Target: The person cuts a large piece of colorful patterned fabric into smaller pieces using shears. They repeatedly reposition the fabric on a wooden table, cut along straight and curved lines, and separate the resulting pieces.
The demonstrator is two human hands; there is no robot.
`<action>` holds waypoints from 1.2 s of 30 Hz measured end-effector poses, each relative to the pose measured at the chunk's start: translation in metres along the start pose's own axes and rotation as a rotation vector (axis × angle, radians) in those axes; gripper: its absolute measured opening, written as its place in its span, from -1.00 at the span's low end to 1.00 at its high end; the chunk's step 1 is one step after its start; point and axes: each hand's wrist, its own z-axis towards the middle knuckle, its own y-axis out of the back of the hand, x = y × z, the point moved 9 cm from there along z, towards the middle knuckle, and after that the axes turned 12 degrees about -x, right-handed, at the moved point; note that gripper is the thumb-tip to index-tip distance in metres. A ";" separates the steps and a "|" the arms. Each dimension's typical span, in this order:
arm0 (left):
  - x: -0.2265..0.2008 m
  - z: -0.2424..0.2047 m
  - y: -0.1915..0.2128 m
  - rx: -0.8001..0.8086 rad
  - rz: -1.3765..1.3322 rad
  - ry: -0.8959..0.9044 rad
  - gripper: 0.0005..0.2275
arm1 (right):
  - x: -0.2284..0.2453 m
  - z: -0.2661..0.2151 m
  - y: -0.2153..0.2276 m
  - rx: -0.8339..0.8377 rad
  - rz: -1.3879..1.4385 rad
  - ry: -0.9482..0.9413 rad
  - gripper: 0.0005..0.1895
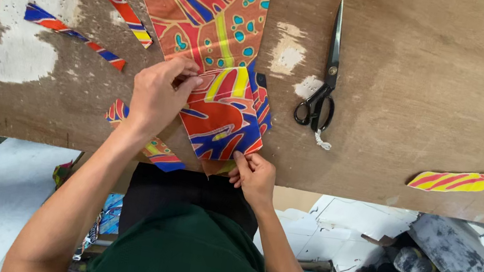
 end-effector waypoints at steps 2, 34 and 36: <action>0.000 0.004 -0.001 -0.015 0.007 -0.017 -0.83 | 0.006 0.001 -0.001 -0.008 -0.004 0.029 -0.70; -0.004 0.017 -0.008 0.121 -0.096 0.015 -0.84 | 0.017 -0.009 0.007 -0.062 0.019 0.162 -0.76; -0.001 0.019 -0.012 0.134 -0.140 0.054 -0.84 | 0.018 -0.009 0.007 -0.055 0.016 0.169 -0.77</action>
